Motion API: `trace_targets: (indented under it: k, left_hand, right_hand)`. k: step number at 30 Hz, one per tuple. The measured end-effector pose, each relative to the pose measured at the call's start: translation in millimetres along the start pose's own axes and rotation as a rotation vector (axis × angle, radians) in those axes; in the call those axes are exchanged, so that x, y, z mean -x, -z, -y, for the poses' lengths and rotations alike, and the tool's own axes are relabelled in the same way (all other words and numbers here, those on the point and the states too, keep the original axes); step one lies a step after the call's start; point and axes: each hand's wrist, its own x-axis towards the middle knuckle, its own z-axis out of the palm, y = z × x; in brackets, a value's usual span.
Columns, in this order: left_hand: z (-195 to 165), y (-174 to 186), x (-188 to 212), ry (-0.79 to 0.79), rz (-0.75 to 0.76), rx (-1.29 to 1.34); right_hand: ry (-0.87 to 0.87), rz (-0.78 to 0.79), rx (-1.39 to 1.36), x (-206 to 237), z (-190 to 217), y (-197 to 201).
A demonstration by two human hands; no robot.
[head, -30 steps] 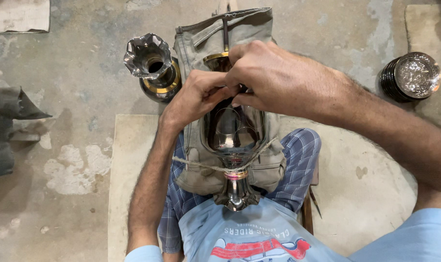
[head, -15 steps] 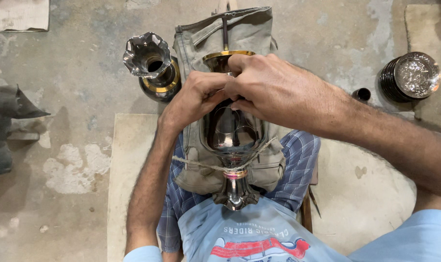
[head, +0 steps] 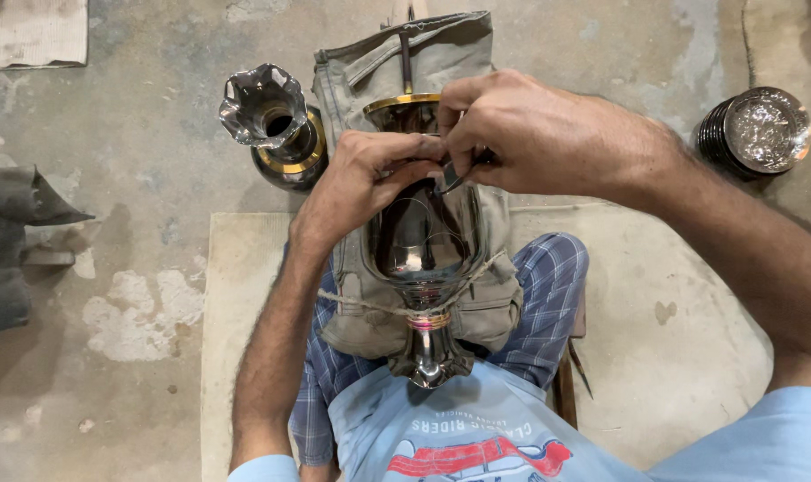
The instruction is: The person sits cross-legged on the floor and uses a small metal tool to repeatedly scratch or engrave a circular pattern onto the surface of a shiny metal vase resting on their lap. The person rotates the vase slightly while continuing the repetitive scratching motion.
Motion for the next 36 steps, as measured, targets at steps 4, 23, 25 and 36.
trace_targets:
  k: [4,23,25,36]
  left_hand:
    - [-1,2,1,0.068,0.010,0.027]
    - [1,11,34,0.190,-0.384,0.291]
    - [-3,11,33,0.183,-0.326,0.199]
    - [-18,-11,15,0.135,-0.197,0.039]
  right_hand:
    - [-0.021,0.010,-0.004,-4,1,-1]
    - [0.173,-0.030,0.308,-50,-14,-12]
    - [0.160,-0.018,0.331,-53,-15,-12]
    - [0.173,-0.067,0.361,-46,-3,-13]
